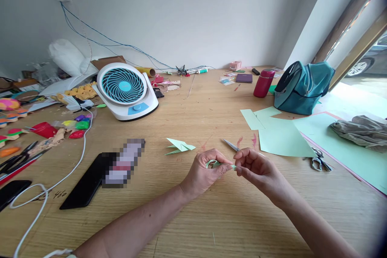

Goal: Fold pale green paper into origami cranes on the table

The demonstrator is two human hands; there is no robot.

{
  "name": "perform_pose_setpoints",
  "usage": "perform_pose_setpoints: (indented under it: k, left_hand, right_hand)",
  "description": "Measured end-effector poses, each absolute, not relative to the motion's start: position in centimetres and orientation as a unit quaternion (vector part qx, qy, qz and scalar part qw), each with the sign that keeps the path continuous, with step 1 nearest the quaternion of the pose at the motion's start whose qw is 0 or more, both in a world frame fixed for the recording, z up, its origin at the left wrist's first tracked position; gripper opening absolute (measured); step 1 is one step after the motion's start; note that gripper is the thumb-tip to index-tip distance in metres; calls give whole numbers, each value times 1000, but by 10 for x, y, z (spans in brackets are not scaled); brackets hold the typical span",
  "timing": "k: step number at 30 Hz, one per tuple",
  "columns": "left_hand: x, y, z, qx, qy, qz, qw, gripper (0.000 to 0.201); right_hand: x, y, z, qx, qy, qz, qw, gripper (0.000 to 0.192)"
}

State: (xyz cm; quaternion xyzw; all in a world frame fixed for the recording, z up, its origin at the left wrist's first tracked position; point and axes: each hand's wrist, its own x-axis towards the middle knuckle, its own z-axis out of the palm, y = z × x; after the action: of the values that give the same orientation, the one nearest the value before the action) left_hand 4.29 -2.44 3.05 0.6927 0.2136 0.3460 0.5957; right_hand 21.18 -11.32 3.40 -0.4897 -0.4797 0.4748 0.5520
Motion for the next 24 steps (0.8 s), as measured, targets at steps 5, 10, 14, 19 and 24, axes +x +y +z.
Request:
perform_pose_setpoints:
  k: [5, 10, 14, 19, 24]
  left_hand:
    - [43, -25, 31, 709, 224, 350, 570, 19]
    - [43, -24, 31, 720, 234, 353, 550, 24]
    - [42, -25, 30, 738, 233, 354, 524, 23]
    - [42, -26, 30, 763, 235, 373, 472, 18]
    - [42, -27, 31, 795, 225, 384, 413, 8]
  right_hand:
    - [213, -113, 36, -490, -461, 486, 558, 33]
    - [212, -112, 34, -498, -450, 483, 562, 36]
    - [212, -111, 31, -494, -448, 482, 568, 36]
    - [213, -111, 29, -502, -439, 475, 574, 37]
    - [213, -111, 30, -503, -428, 479, 578, 36]
